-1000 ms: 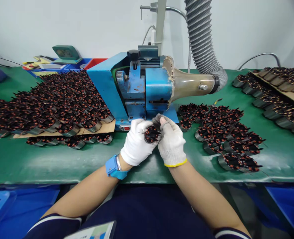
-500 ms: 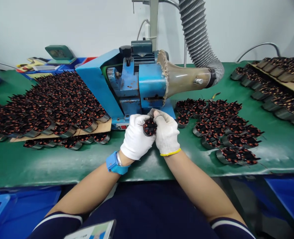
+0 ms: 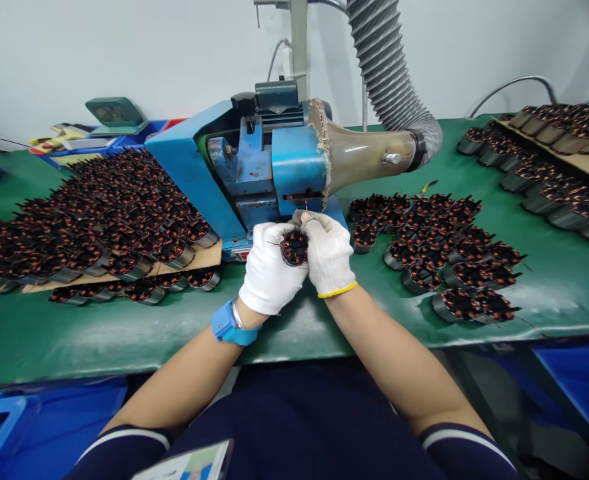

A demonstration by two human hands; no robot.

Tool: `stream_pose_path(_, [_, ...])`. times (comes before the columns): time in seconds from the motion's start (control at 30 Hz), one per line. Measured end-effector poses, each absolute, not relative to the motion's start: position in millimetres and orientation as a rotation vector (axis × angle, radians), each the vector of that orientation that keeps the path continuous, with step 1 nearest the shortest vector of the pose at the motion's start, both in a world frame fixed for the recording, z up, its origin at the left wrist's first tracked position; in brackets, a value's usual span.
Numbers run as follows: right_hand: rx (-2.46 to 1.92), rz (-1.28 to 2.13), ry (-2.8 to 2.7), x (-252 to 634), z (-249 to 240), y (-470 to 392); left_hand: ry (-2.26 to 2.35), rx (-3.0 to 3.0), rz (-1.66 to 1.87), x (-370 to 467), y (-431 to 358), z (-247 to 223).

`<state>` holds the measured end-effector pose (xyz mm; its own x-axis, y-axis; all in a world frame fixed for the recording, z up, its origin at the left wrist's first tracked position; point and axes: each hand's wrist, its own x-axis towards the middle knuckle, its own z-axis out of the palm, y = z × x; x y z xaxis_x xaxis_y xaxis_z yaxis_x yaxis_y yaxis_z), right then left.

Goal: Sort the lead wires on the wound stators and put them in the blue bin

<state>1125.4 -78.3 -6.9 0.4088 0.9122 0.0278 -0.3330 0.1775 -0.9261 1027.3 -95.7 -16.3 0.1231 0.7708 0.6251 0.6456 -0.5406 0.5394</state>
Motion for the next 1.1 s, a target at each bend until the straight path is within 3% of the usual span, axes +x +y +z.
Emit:
stream_pose_path(0.53, [-0.965, 0.651, -0.904, 1125.8, -16.2, -58.9, 1.371, 2.246, 1.510, 1033.4, -71.7, -22.2])
stream_pose_path(0.77, [-0.966, 0.696, -0.857, 1124.6, -16.1, -54.7, 1.326, 2.206, 1.548, 1035.0, -69.2, -23.5])
stream_pose_path(0.93, [-0.992, 0.612, -0.955, 1121.4, -12.6, -90.8, 1.070, 2.301, 1.685, 1021.4, -83.2, -32.5])
stream_pose_path(1.1, [-0.983, 0.632, -1.142, 1135.1, -16.1, -143.4, 0.879, 2.084, 1.611, 1016.0, -107.9, -26.8])
